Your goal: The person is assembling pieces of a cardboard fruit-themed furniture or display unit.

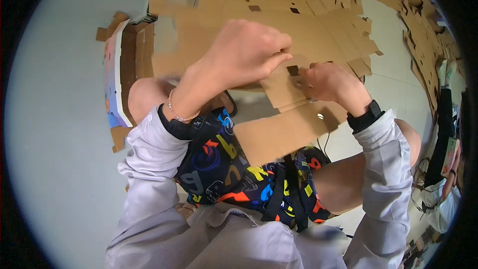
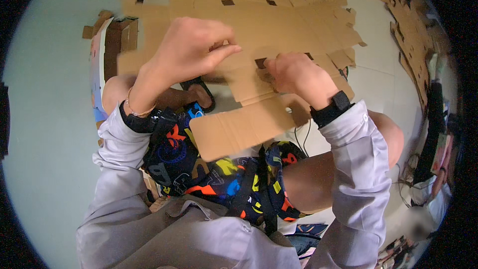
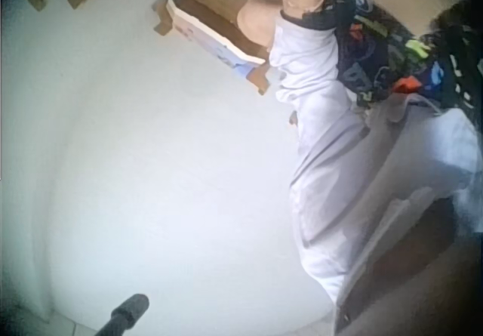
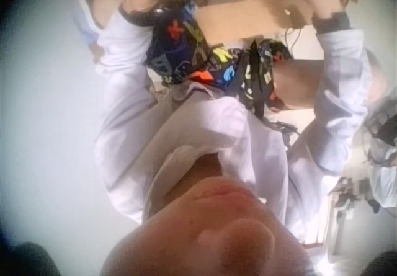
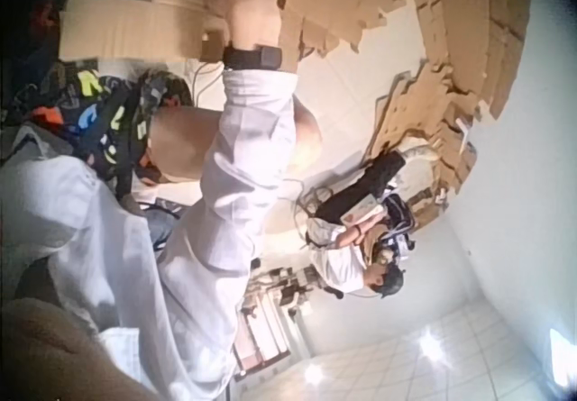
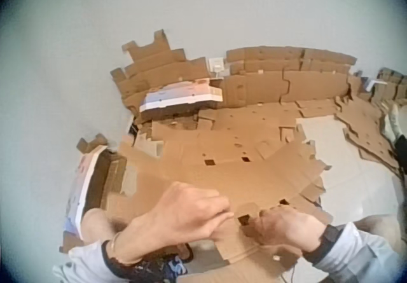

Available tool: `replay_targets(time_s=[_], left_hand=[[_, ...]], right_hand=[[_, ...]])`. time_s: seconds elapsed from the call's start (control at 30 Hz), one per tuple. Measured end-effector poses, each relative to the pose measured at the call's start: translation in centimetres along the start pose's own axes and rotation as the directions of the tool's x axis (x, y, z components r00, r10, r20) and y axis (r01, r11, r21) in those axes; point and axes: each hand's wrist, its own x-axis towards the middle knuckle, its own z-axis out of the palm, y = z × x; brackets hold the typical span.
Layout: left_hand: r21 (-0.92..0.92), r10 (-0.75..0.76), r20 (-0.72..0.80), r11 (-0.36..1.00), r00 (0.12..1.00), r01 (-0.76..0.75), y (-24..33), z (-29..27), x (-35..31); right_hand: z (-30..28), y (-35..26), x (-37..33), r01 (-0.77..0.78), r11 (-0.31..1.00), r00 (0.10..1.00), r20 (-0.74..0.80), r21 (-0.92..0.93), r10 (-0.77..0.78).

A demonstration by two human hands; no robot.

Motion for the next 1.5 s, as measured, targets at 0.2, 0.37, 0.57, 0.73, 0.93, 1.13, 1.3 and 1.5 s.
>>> replay_targets(time_s=[0.2,0.37,0.57,0.73,0.93,1.13,1.3,1.5], left_hand=[[-0.044,0.002,0.007,0.999,1.0,-0.002,0.3,0.1,0.3],[-0.007,0.02,0.048,1.0,0.999,-0.019,-0.3,0.2,0.1],[-0.007,-0.063,0.019,0.998,0.998,0.063,-1.3,0.1,-0.5],[0.02,-0.066,0.073,0.998,0.995,0.065,-1.5,0.1,-1.0],[0.013,-0.052,0.084,0.999,0.995,0.051,-1.8,0.2,-1.2],[0.079,-0.063,0.179,0.996,0.982,0.049,-1.3,-0.1,-1.1],[0.047,-0.058,0.178,0.998,0.982,0.051,-1.3,-0.2,-1.0],[0.003,-0.088,0.158,0.996,0.983,0.088,-2.0,-0.2,-1.7]], right_hand=[[0.5,-0.4,0.5,-0.007,1.0,0.998,0.064,0.01,0.006],[0.8,-0.7,-0.5,0.006,1.0,0.996,-0.09,0.016,-0.005],[1.0,-1.1,-1.3,-0.011,0.992,0.999,0.048,0.128,0.005],[5.9,3.9,2.5,-0.374,0.911,0.887,0.355,0.174,0.297],[23.9,3.8,3.5,-0.689,-0.191,0.698,0.711,0.699,0.083],[33.6,-0.1,7.7,-0.063,-0.738,0.653,0.587,0.672,0.479],[31.0,-1.1,8.8,0.039,-0.684,0.679,0.483,0.729,0.553],[22.1,-0.9,10.2,0.127,-0.404,0.63,0.241,0.906,0.738]])
